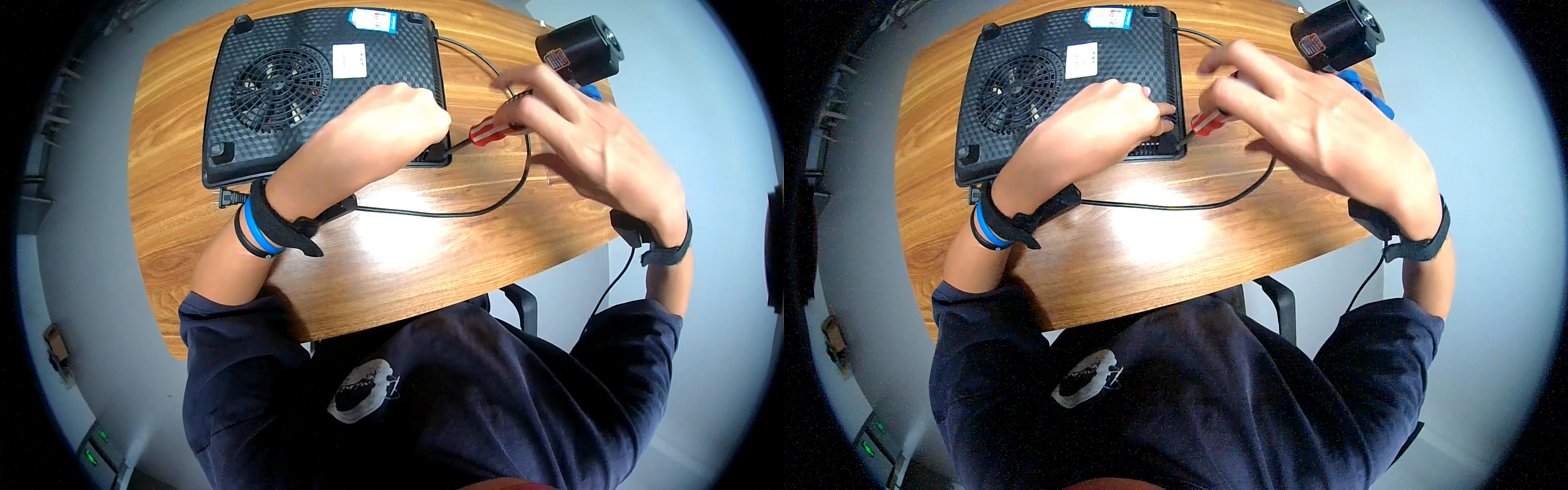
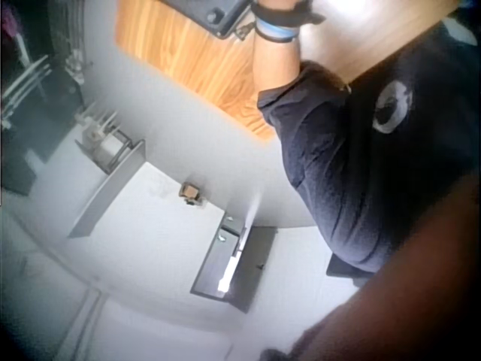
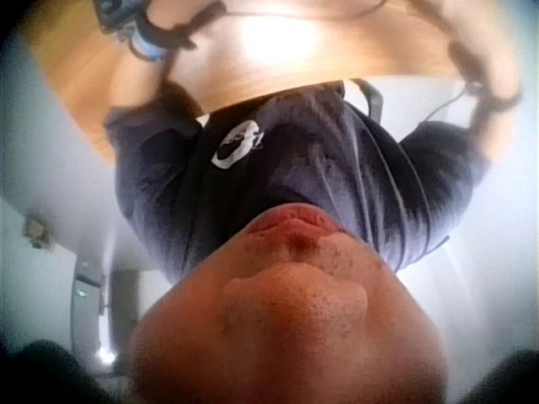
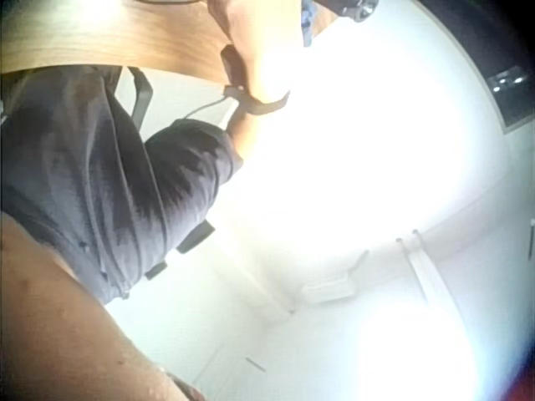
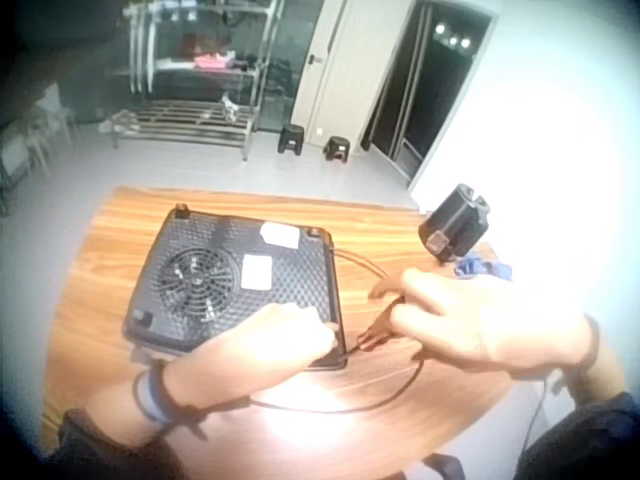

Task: The person reassembles a portable induction cooktop by placing the top cover over the internal components and securing it with screws. They then flip the unit over and continue fastening screws on the bottom casing using a screwdriver.

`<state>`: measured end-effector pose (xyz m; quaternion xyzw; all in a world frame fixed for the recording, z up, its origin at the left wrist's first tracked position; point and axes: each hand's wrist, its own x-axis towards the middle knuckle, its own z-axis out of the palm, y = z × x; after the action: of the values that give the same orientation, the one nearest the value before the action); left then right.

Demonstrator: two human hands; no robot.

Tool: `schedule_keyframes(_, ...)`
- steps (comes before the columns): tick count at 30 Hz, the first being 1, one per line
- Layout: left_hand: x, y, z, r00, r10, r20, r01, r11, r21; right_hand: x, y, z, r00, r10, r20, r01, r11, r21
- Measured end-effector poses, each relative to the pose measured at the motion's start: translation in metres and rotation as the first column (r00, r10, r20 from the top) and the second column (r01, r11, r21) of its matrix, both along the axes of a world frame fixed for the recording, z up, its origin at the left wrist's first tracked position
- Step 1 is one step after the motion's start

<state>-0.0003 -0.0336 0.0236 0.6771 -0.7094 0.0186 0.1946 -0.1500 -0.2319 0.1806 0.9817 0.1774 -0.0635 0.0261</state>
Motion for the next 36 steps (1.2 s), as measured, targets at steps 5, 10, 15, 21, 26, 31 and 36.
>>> schedule_keyframes(5,0.003,0.002,-0.014,1.0,-0.006,-0.028,0.003,0.995,-0.098,0.003,0.002,-0.008,0.978,-0.206,-0.033,0.199,0.969,-0.148)
schedule_keyframes(10,0.001,0.0,0.0,0.999,-0.033,-0.03,0.031,0.998,-0.053,0.004,-0.015,-0.01,0.998,0.052,0.043,-0.058,0.985,0.161)
schedule_keyframes(15,0.001,0.002,-0.011,0.998,-0.007,-0.056,0.0,0.994,-0.112,0.001,0.003,-0.015,0.964,-0.262,0.043,0.266,0.949,-0.171)
schedule_keyframes(21,0.003,0.002,-0.014,0.998,-0.048,-0.03,0.043,0.988,-0.146,0.016,-0.023,-0.023,0.987,0.16,-0.003,-0.154,0.953,0.262)
schedule_keyframes(26,-0.001,0.012,-0.014,0.995,-0.055,-0.08,0.037,0.977,-0.209,-0.002,0.001,-0.01,0.994,-0.108,-0.036,0.106,0.994,-0.037)
schedule_keyframes(31,0.0,0.007,-0.027,0.997,-0.074,-0.035,0.062,0.965,-0.256,-0.004,-0.005,-0.006,0.999,0.032,0.009,-0.033,0.998,0.062)
schedule_keyframes(36,-0.001,0.014,-0.019,0.998,-0.048,-0.037,0.038,0.971,-0.237,-0.006,-0.004,-0.018,0.971,-0.214,0.105,0.225,0.969,-0.099)
